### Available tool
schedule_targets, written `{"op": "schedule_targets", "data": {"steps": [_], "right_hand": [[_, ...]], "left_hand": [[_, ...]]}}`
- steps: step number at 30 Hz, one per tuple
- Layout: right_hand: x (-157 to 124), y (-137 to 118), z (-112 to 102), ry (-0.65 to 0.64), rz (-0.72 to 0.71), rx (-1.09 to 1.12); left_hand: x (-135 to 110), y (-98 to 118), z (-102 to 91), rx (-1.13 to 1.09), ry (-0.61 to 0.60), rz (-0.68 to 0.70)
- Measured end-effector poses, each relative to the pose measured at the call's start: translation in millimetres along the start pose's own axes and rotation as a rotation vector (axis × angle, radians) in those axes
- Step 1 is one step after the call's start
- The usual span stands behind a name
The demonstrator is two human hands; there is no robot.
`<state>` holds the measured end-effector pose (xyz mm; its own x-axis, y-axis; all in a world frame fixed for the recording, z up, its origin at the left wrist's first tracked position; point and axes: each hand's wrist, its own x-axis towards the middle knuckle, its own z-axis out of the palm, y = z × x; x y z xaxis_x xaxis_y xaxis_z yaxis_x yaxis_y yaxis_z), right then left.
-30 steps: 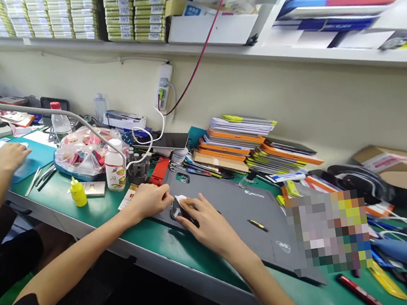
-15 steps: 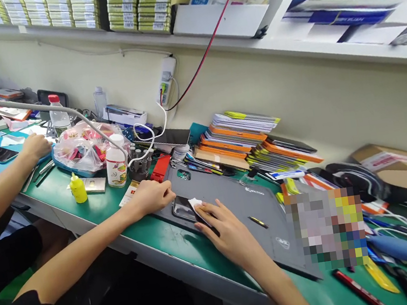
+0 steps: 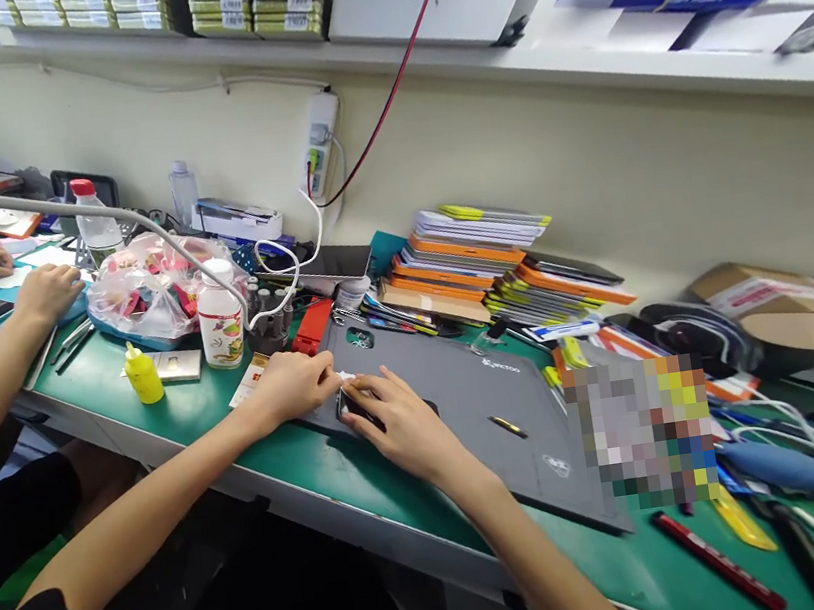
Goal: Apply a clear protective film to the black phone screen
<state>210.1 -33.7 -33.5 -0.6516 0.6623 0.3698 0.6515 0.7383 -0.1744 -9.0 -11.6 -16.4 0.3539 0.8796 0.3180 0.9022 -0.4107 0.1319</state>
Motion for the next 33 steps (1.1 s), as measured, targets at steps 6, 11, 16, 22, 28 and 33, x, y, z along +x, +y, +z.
{"op": "schedule_targets", "data": {"steps": [6, 11, 16, 22, 28, 33], "right_hand": [[-30, 7, -4, 0.043, -0.022, -0.017], [-83, 15, -11, 0.122, -0.063, -0.088], [-118, 19, -11, 0.183, 0.023, -0.145], [-118, 5, -7, 0.269, 0.096, -0.188], [-64, -29, 5, 0.212, 0.067, -0.122], [-21, -49, 19, 0.201, 0.032, -0.069]], "left_hand": [[-1, 2, -1.1, -0.003, -0.012, -0.007], [-2, 2, -0.7, -0.023, -0.019, -0.002], [-1, 0, -0.5, -0.035, -0.030, 0.004], [1, -1, -1.2, -0.049, -0.019, 0.007], [-1, 0, -1.2, -0.039, -0.013, -0.014], [-3, 0, -6.1, 0.008, -0.001, -0.019]]}}
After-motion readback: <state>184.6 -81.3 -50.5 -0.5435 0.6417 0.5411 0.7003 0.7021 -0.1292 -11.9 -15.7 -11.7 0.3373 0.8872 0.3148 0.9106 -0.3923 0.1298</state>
